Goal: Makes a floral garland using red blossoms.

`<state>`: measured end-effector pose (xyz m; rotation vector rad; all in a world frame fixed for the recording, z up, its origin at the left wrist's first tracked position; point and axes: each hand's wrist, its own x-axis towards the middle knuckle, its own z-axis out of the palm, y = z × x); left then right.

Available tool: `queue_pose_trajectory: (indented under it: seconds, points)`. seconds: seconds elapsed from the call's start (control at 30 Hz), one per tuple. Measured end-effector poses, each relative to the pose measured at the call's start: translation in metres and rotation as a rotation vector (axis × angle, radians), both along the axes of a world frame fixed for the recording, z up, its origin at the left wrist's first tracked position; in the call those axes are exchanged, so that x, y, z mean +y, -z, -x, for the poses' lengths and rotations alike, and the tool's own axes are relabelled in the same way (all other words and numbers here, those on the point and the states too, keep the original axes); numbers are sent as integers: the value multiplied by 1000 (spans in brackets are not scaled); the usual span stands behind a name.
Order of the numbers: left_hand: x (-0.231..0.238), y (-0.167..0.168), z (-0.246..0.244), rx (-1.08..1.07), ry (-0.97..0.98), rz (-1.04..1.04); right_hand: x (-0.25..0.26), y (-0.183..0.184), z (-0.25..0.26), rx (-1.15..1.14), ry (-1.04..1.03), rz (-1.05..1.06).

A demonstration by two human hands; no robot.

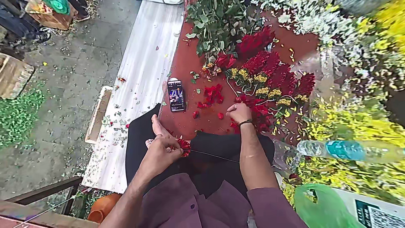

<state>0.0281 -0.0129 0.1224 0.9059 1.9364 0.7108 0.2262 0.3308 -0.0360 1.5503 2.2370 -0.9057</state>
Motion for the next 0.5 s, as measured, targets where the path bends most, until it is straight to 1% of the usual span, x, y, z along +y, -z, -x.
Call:
queue_pose_trajectory:
  seconds: [0.07,0.1,0.17,0.23,0.27,0.33,0.4,0.43,0.5]
  points:
    - [3,2,-1,-12,8,6,-22,15,14,-143,-112,-6]
    - [5,3,-1,-15,13,1,-29,22,19,-188,-132,-36]
    - [7,1,-3,-29,12,-11,-30,27,26,-161,-81,-94]
    - [8,-3,-2,-42,6,-25,-24,25,31,-32,1,-113]
    - [7,-4,-1,-39,4,-25,-23,27,30,71,46,-83]
    - [4,-5,-1,-27,2,-16,-26,24,24,323,205,72]
    - [4,-4,1,-14,3,-1,-35,2,25,555,406,271]
    - [4,-3,1,-18,2,6,-40,-10,26,629,461,337]
    - [4,0,1,-26,9,2,-54,-35,28,722,481,406]
